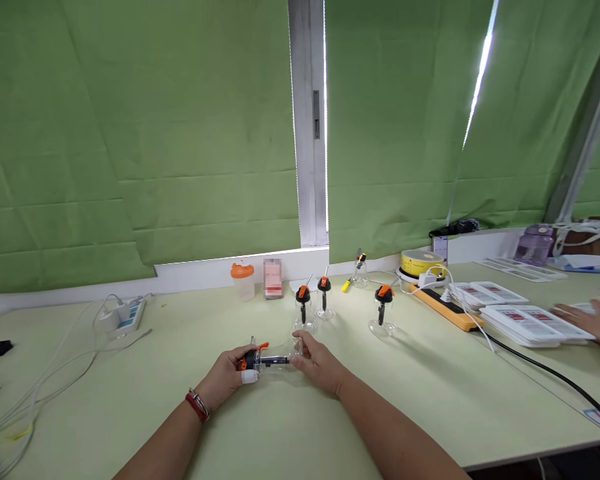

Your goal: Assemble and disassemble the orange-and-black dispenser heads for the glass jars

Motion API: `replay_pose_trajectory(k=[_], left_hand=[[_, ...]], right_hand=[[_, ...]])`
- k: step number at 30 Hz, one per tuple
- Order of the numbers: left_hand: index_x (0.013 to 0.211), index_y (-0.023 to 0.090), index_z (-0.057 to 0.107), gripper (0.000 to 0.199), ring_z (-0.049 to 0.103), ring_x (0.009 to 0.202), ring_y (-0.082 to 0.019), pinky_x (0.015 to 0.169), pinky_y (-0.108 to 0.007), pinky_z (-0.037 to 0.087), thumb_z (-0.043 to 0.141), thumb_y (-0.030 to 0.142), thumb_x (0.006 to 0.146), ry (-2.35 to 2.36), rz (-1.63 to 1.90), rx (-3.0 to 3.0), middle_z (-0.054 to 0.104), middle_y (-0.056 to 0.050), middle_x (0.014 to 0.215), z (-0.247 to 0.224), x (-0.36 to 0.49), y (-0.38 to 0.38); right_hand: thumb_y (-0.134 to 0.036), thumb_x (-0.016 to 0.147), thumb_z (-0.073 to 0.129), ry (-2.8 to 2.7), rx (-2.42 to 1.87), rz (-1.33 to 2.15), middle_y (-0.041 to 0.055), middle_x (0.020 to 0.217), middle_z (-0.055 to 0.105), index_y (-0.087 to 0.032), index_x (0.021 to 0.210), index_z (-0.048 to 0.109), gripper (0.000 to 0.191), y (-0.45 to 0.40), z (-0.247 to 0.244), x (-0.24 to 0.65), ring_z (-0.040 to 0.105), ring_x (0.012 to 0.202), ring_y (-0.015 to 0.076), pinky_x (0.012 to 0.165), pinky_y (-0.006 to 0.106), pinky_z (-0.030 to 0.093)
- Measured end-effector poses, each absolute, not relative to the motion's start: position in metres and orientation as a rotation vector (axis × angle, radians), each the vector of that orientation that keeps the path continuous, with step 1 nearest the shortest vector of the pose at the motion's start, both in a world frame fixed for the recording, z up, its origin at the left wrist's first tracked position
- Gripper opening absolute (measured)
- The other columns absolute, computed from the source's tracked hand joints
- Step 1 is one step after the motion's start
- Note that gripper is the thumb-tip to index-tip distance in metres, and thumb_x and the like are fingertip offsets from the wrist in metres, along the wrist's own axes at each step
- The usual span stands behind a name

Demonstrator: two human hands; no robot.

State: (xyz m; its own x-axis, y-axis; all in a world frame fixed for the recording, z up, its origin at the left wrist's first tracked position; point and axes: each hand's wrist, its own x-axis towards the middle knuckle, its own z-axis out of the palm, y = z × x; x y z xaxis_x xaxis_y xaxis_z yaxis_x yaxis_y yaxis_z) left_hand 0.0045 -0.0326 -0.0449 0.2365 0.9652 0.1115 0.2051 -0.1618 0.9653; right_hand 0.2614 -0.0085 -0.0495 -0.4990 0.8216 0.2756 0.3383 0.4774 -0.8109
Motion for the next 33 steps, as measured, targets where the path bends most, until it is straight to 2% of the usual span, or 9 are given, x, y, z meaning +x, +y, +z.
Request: replay_pose_trajectory(k=[3, 6, 10, 13, 16, 22, 29, 31, 33], left_hand=[[0.105, 0.017, 0.066, 0.051, 0.053, 0.076, -0.015, 0.071, -0.025, 0.043, 0.076, 0.022, 0.055, 1.148, 1.010, 1.562, 0.063, -0.001, 0.083, -0.042, 0.009, -0.035], [0.102, 0.016, 0.066, 0.048, 0.053, 0.073, -0.014, 0.070, -0.024, 0.043, 0.076, 0.022, 0.055, 1.141, 1.020, 1.562, 0.061, 0.000, 0.080, -0.041, 0.011, -0.036], [0.100, 0.015, 0.065, 0.047, 0.053, 0.072, -0.014, 0.068, -0.024, 0.043, 0.075, 0.020, 0.055, 1.141, 1.069, 1.526, 0.061, -0.001, 0.079, -0.046, 0.008, -0.032], [0.101, 0.015, 0.064, 0.047, 0.054, 0.072, -0.014, 0.068, -0.024, 0.043, 0.075, 0.021, 0.055, 1.140, 1.093, 1.509, 0.061, -0.001, 0.080, -0.049, 0.005, -0.030], [0.101, 0.015, 0.065, 0.048, 0.055, 0.073, -0.014, 0.069, -0.024, 0.044, 0.076, 0.021, 0.055, 1.145, 1.092, 1.506, 0.062, -0.001, 0.080, -0.048, 0.003, -0.030], [0.104, 0.015, 0.066, 0.054, 0.055, 0.075, -0.015, 0.072, -0.025, 0.043, 0.078, 0.025, 0.053, 1.145, 1.088, 1.511, 0.064, -0.001, 0.083, -0.048, 0.003, -0.030], [0.107, 0.016, 0.064, 0.056, 0.053, 0.072, -0.013, 0.070, -0.025, 0.043, 0.078, 0.023, 0.053, 1.165, 1.079, 1.533, 0.060, 0.001, 0.079, -0.056, 0.005, -0.027], [0.105, 0.016, 0.064, 0.054, 0.052, 0.072, -0.013, 0.070, -0.024, 0.043, 0.078, 0.023, 0.053, 1.165, 1.085, 1.531, 0.059, 0.001, 0.080, -0.054, 0.006, -0.028], [0.103, 0.016, 0.065, 0.052, 0.052, 0.072, -0.013, 0.070, -0.024, 0.043, 0.077, 0.022, 0.053, 1.159, 1.091, 1.508, 0.059, 0.001, 0.079, -0.051, 0.006, -0.030]], right_hand=[[-0.054, 0.088, 0.035, -2.056, -0.989, 0.914, -0.0006, 0.080, 0.053, -0.023, 0.124, 0.040, 0.048, -0.008, -0.049, 0.260, 0.051, 0.076, 0.0164, 0.077, 0.033, 0.043], [-0.058, 0.089, 0.030, -2.031, -1.012, 0.916, 0.0002, 0.081, 0.056, -0.023, 0.124, 0.042, 0.050, -0.007, -0.050, 0.259, 0.054, 0.081, 0.0185, 0.081, 0.035, 0.042], [-0.060, 0.087, 0.032, -1.983, -0.959, 1.057, 0.0070, 0.110, 0.056, -0.024, 0.139, 0.025, 0.064, -0.006, -0.053, 0.259, 0.050, 0.110, 0.0216, 0.097, 0.039, 0.035], [-0.060, 0.077, 0.053, -1.965, -0.861, 1.212, 0.0128, 0.139, 0.035, -0.026, 0.144, 0.007, 0.087, -0.004, -0.056, 0.262, 0.036, 0.128, 0.0231, 0.103, 0.039, 0.030], [-0.055, 0.073, 0.062, -1.969, -0.799, 1.280, 0.0124, 0.147, 0.023, -0.028, 0.142, 0.014, 0.089, -0.003, -0.057, 0.264, 0.032, 0.131, 0.0239, 0.106, 0.040, 0.025], [-0.054, 0.078, 0.057, -2.009, -0.851, 1.231, 0.0116, 0.138, 0.042, -0.023, 0.142, 0.023, 0.079, -0.001, -0.055, 0.268, 0.033, 0.130, 0.0253, 0.109, 0.044, 0.020], [-0.063, 0.086, 0.032, -1.925, -0.968, 1.140, 0.0114, 0.125, 0.054, -0.018, 0.124, 0.053, 0.063, 0.001, -0.058, 0.262, 0.042, 0.122, 0.0272, 0.110, 0.043, 0.020], [-0.064, 0.085, 0.033, -1.920, -0.995, 1.183, 0.0116, 0.132, 0.048, -0.018, 0.129, 0.048, 0.066, 0.001, -0.058, 0.263, 0.036, 0.127, 0.0270, 0.111, 0.043, 0.017], [-0.063, 0.082, 0.043, -1.927, -0.970, 1.273, 0.0115, 0.141, 0.038, -0.020, 0.141, 0.029, 0.074, 0.001, -0.058, 0.266, 0.028, 0.133, 0.0261, 0.111, 0.043, 0.015]])
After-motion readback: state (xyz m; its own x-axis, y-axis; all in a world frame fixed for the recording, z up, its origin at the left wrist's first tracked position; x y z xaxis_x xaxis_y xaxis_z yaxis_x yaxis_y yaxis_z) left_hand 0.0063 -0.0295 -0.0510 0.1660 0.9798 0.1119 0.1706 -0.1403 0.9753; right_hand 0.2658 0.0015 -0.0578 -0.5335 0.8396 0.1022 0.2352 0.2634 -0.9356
